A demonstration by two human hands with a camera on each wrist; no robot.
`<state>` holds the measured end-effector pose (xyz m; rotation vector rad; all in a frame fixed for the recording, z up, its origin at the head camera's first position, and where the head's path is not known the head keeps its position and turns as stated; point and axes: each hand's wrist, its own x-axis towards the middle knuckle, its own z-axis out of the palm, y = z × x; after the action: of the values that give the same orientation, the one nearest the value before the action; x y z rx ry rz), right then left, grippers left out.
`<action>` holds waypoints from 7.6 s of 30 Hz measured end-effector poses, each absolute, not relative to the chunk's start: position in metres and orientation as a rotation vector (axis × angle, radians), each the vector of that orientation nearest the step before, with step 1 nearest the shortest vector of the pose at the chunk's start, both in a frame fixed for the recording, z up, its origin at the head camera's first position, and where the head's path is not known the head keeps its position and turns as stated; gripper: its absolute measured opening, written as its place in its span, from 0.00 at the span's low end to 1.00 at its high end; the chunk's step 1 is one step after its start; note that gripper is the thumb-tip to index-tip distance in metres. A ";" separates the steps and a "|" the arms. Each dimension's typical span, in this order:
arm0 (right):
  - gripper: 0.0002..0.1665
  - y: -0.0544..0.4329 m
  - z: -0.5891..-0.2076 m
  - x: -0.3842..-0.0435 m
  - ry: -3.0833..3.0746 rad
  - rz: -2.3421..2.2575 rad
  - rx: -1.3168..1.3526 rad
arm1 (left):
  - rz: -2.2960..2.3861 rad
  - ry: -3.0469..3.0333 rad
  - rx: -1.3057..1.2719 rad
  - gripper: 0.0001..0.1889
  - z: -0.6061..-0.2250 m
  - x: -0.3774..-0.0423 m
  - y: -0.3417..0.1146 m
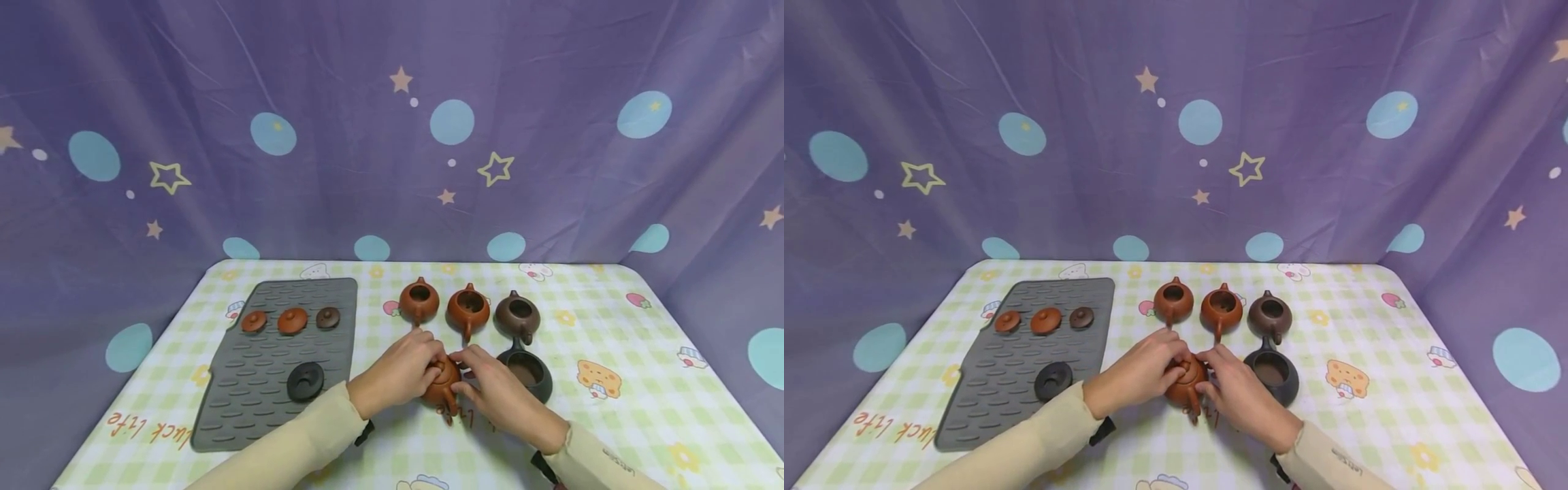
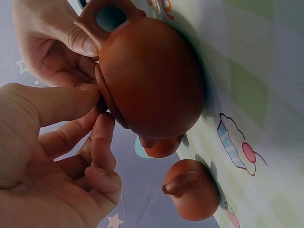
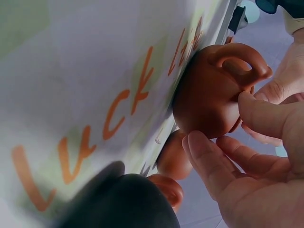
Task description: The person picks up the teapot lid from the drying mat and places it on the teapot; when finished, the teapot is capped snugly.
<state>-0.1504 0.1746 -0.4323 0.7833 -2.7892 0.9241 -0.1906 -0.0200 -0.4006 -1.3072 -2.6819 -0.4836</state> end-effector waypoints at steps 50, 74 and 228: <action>0.26 0.191 -0.408 -0.137 -2.731 0.865 0.740 | -0.511 -3.022 -0.541 0.11 -0.413 -0.170 -0.197; 0.26 0.216 -0.400 -0.129 -2.749 0.902 0.593 | -0.505 -2.664 -0.877 0.08 -0.382 -0.173 -0.149; 0.29 0.243 -0.395 -0.148 -2.819 0.814 0.544 | -0.530 -2.819 -0.701 0.13 -0.362 -0.193 -0.114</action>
<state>-0.1478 0.2431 -0.3945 0.5445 -2.8187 0.8141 -0.1931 -0.1138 -0.3624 -0.7008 -2.8189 -0.5301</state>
